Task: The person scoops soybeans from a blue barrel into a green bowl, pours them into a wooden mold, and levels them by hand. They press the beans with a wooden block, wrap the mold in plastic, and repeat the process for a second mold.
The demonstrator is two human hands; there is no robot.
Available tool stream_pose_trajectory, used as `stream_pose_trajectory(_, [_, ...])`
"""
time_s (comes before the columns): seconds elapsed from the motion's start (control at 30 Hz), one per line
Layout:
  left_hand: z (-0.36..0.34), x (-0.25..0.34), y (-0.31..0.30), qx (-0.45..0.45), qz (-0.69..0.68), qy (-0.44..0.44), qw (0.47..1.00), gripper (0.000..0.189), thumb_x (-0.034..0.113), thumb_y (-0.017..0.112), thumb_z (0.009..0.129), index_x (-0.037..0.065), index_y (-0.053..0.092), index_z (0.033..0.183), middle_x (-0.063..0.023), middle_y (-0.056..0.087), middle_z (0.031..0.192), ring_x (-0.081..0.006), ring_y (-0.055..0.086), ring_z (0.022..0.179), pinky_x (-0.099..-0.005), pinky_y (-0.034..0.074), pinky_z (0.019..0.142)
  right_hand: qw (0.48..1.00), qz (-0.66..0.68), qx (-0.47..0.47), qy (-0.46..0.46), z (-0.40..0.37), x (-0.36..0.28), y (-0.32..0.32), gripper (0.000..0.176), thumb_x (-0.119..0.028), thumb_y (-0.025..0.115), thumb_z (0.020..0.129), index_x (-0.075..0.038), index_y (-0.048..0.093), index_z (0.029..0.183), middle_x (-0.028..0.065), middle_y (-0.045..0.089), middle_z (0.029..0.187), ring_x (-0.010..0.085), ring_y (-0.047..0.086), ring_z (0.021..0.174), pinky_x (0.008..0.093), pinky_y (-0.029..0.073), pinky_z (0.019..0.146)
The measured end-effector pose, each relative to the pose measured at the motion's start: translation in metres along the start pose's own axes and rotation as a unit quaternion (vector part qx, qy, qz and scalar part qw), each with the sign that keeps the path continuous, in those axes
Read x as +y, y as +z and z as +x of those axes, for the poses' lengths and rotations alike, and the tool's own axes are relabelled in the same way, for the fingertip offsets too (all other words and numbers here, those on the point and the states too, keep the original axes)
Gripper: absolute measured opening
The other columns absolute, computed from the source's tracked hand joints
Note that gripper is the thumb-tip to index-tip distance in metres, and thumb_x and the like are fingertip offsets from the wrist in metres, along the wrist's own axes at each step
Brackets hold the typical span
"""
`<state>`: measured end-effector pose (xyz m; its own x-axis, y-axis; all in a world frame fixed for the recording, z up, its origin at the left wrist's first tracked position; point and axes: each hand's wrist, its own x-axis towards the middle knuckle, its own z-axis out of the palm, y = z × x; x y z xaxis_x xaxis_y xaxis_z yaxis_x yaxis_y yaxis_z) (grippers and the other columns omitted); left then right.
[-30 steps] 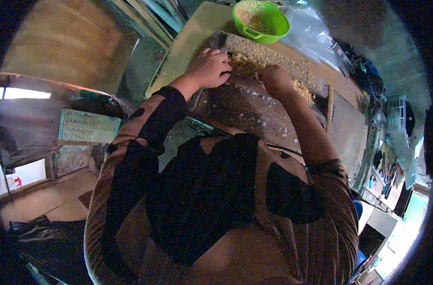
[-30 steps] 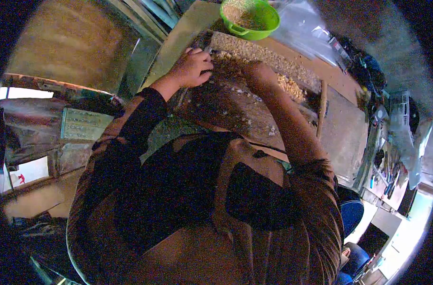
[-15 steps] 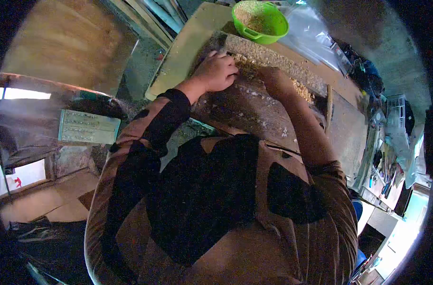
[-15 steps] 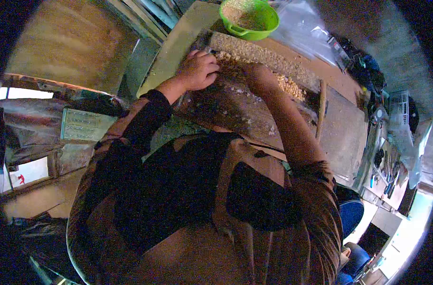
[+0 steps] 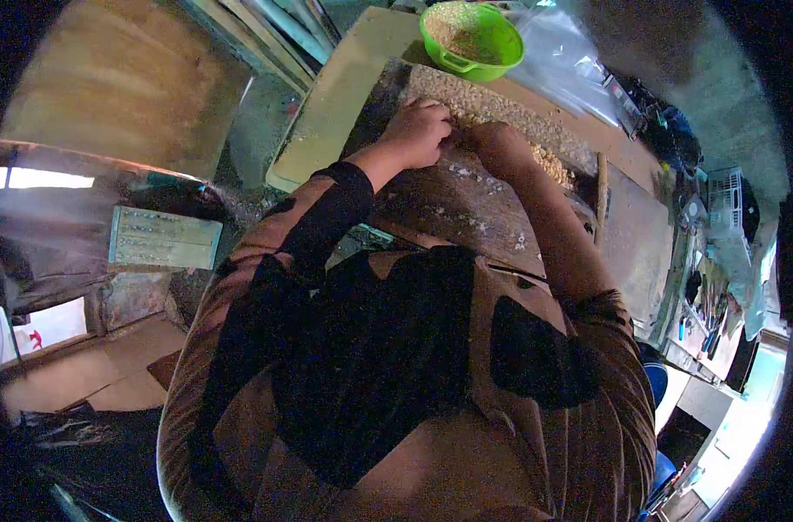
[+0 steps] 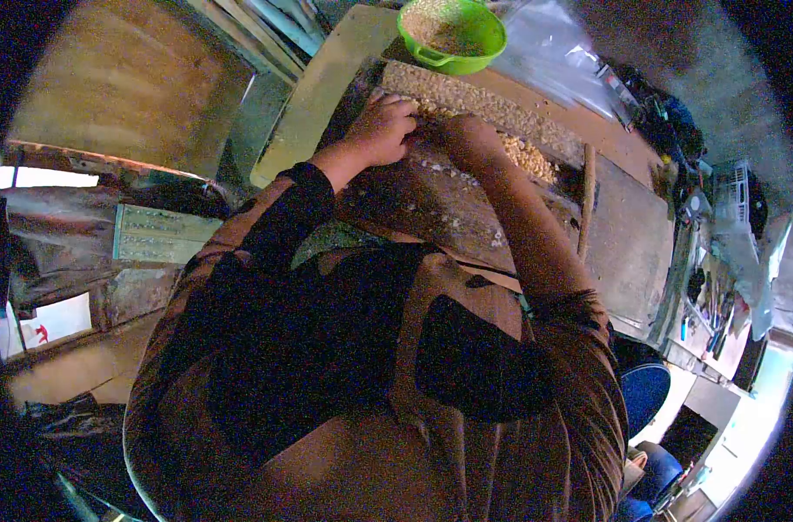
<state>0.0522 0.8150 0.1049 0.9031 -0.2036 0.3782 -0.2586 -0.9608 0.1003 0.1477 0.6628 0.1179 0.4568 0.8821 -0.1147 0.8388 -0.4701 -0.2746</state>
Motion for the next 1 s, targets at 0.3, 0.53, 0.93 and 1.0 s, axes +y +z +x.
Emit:
stream_pose_trajectory(0.3, [0.009,0.0,0.012,-0.006,-0.045,-0.029,0.999,0.011,0.009,0.057,0.052,0.004,0.056,0.062,-0.011,0.051,0.08,-0.0299,0.049,0.083,-0.0383,0.041,0.071,0.997,0.017,0.048,-0.05,0.003,0.009,0.006,0.025,-0.02,0.049,0.073,-0.016,0.056,0.096,0.0151,0.057,0.088,0.033,0.055,0.081,0.0413,0.044,0.072])
stream_pose_trajectory(0.53, [0.014,0.004,0.01,-0.013,-0.047,-0.041,0.998,0.009,0.007,0.056,0.052,0.004,0.055,0.06,-0.0122,0.051,0.079,-0.0309,0.05,0.08,-0.0388,0.042,0.07,0.994,0.084,0.065,-0.026,-0.002,0.003,0.002,0.023,-0.024,0.055,0.071,-0.013,0.059,0.091,0.0149,0.058,0.086,0.0327,0.055,0.081,0.0379,0.043,0.072])
stream_pose_trajectory(0.93, [0.017,0.002,0.016,0.044,-0.047,-0.04,0.997,0.007,0.007,0.05,0.06,0.004,0.056,0.06,-0.0109,0.051,0.076,-0.0295,0.05,0.08,-0.0396,0.04,0.07,0.995,0.062,0.072,0.019,-0.002,-0.005,0.002,0.023,-0.025,0.047,0.075,-0.011,0.057,0.091,0.0149,0.057,0.089,0.0333,0.054,0.083,0.0404,0.043,0.073])
stream_pose_trajectory(1.0, [0.018,0.001,0.011,-0.021,-0.04,-0.065,0.997,0.012,0.005,0.049,0.063,0.002,0.055,0.072,-0.0141,0.053,0.087,-0.032,0.05,0.083,-0.0405,0.04,0.072,0.997,0.036,0.061,-0.01,0.003,0.001,0.003,0.026,-0.032,0.046,0.076,-0.015,0.056,0.094,0.0124,0.058,0.09,0.0315,0.055,0.083,0.0402,0.043,0.072])
